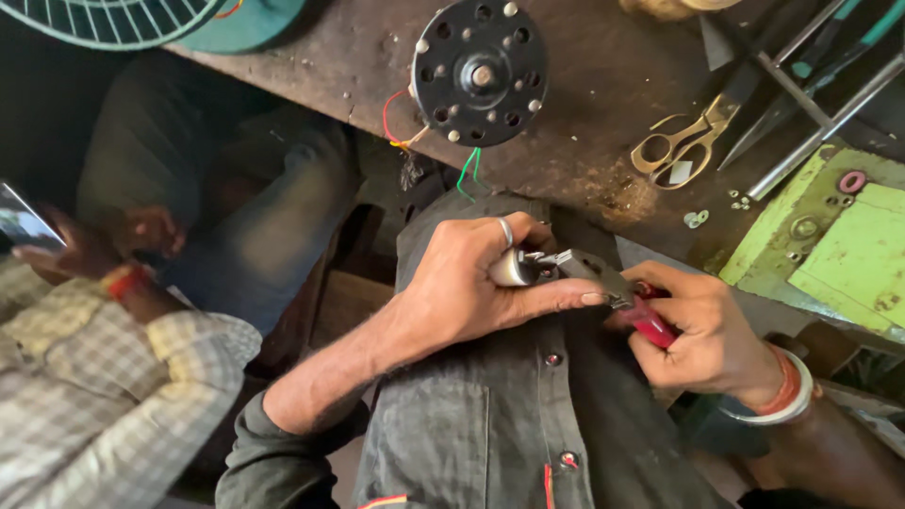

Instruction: The person uses pliers to strip and adjust wires on a small cylindrical electrical component. They repeatedly grip, twist, and trim the wires while holding the component in one hand. The work is performed at a cluttered workbench with tools and parts visible.

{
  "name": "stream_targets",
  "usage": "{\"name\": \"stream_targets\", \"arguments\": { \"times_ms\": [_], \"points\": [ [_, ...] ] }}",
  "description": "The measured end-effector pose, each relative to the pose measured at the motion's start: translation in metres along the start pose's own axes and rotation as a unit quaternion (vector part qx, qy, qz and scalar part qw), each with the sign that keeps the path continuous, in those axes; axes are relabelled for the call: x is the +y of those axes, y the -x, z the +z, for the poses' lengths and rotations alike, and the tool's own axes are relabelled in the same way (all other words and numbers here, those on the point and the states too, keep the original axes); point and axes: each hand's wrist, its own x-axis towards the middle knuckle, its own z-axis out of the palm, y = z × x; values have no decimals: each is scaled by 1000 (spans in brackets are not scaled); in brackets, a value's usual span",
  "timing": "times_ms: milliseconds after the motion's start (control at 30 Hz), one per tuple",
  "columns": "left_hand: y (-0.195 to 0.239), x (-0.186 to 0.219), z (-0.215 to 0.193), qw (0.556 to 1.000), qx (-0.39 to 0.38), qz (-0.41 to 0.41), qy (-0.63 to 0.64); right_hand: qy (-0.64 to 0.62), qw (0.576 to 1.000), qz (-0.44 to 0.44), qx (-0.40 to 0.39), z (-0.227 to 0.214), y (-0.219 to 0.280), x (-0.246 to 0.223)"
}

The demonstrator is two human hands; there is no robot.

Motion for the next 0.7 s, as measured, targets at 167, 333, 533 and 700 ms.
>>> {"name": "stream_targets", "arguments": {
  "times_ms": [167,333,533,700],
  "points": [
    [4,-11,-10,993,-21,-63,97,-258,963,9,-75,2,10,6],
    [11,-18,-21,987,-39,-7,153,-124,990,16,65,2,1,-5],
    [10,-9,-10,991,-23,13,134,181,973,-77,122,1,-19,-28],
    [13,0,-9,990,-42,-32,130,279,944,-97,147,-5,-26,-35]
  ]
}}
